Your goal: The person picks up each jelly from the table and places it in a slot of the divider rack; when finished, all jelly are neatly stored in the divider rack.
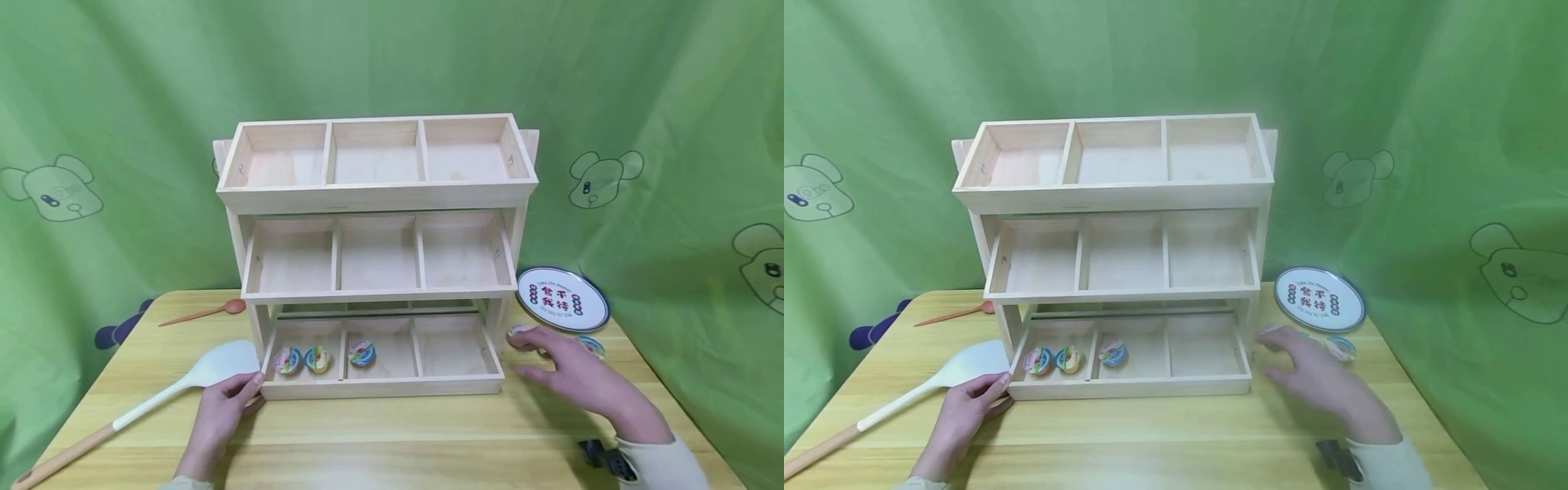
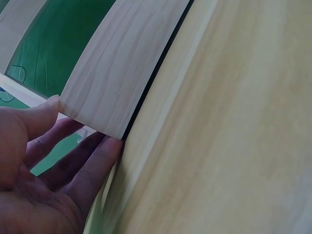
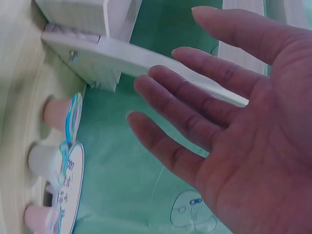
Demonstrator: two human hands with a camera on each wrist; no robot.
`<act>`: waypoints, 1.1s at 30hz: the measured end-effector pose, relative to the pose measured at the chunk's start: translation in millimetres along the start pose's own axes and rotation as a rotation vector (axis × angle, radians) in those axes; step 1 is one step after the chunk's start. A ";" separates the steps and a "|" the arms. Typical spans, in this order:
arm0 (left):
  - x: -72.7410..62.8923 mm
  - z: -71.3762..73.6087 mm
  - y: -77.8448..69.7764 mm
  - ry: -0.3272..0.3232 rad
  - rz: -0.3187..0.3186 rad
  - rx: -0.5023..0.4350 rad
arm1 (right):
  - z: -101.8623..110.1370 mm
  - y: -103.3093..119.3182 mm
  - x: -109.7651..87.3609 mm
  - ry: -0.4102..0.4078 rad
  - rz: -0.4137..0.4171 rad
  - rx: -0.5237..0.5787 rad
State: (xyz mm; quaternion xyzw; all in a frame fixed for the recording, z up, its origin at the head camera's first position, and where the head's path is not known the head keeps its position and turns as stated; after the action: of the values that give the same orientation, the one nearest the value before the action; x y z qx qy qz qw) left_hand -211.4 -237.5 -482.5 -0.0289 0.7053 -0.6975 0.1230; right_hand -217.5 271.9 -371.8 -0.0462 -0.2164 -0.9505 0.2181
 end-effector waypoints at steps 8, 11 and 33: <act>-0.9 1.1 0.1 -0.001 0.008 0.003 | 3.2 -23.7 -8.7 -0.017 -0.042 -0.022; -0.9 1.8 0.6 -0.005 0.013 0.006 | 3.5 -34.3 -13.1 -0.024 -0.052 -0.043; -1.3 1.6 0.6 -0.002 0.018 0.023 | 10.0 -114.2 -31.8 -0.050 -0.233 -0.100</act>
State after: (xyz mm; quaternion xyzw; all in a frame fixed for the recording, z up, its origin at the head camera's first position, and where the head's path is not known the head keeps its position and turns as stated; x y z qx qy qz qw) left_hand -209.7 -238.8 -482.9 -0.0218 0.6974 -0.7045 0.1300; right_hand -238.6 381.4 -413.3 -0.0551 -0.1782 -0.9775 0.0983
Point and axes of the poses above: each hand's wrist, its own x-axis towards the middle knuckle, its own z-axis out of the back of the hand, y = z × x, the point moved 2 cm from there along x, towards the middle knuckle, and after that the axes turned 5 degrees about -x, right-handed, at the moved point
